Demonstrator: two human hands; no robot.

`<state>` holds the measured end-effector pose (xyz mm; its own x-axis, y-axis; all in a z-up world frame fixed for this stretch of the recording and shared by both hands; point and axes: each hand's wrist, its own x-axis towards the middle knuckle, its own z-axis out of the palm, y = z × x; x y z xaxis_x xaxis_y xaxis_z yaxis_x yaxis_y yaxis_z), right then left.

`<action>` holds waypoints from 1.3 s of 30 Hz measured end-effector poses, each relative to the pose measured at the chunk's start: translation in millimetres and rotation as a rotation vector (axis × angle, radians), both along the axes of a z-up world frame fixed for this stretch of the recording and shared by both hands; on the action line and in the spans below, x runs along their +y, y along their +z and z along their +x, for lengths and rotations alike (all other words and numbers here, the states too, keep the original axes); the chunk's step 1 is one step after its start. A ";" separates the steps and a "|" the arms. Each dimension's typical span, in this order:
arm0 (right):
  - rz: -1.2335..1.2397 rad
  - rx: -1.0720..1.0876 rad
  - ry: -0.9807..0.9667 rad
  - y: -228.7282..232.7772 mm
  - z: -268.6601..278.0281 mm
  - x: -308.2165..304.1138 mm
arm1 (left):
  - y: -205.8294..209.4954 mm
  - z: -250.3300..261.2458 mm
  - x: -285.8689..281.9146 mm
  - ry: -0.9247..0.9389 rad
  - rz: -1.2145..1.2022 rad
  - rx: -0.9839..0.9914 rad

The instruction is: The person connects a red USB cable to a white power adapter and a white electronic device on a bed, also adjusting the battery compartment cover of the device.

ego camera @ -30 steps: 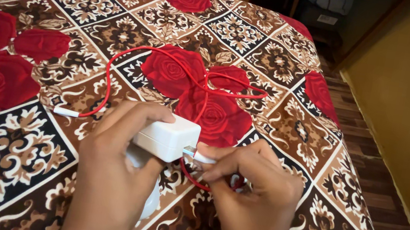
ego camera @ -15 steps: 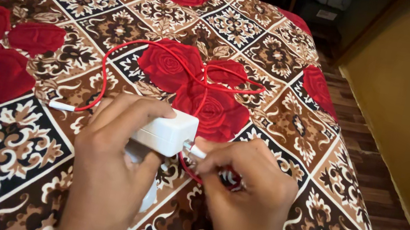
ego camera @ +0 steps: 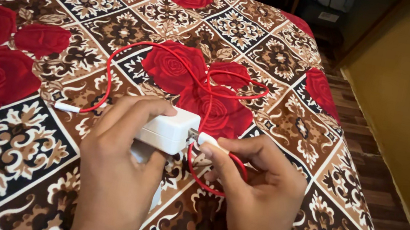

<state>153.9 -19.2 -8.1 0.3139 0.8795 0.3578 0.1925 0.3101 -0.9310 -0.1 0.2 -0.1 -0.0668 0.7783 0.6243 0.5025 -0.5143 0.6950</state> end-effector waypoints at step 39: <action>-0.394 -0.237 0.071 6.6 -4.4 3.9 | -7.1 -2.6 2.3 -0.145 0.002 0.113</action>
<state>149.6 -15.3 -1.6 0.1981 0.9791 0.0464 0.4054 -0.0387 -0.9133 -2.7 2.6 -7.2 0.1165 0.7736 0.6229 0.4982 -0.5881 0.6371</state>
